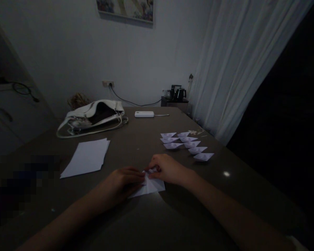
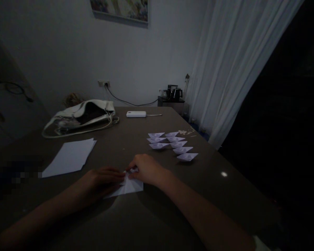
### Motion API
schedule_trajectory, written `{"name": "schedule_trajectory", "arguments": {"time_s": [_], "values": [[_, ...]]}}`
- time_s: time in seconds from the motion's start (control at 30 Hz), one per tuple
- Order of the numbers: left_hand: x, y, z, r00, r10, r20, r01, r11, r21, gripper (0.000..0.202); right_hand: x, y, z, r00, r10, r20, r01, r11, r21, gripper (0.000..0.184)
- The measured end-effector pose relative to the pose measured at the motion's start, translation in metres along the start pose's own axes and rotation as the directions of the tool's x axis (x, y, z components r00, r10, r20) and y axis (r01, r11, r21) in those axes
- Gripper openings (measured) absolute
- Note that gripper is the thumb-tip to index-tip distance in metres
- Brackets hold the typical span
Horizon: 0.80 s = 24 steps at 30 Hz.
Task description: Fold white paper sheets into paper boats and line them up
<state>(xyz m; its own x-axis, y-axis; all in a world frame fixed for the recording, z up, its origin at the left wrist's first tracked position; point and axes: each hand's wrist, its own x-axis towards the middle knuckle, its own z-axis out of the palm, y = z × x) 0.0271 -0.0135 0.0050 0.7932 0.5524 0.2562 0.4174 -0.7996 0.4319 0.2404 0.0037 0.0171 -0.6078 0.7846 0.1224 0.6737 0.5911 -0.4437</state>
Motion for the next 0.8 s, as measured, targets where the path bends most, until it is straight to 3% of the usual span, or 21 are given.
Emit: {"name": "schedule_trajectory", "arguments": {"time_s": [0.8], "values": [[0.0008, 0.0062, -0.0029, 1.000, 0.007, 0.028, -0.008, 0.999, 0.035, 0.025, -0.0005, -0.0018, -0.0010, 1.000, 0.004, -0.004, -0.004, 1.000, -0.026, 0.023]]}}
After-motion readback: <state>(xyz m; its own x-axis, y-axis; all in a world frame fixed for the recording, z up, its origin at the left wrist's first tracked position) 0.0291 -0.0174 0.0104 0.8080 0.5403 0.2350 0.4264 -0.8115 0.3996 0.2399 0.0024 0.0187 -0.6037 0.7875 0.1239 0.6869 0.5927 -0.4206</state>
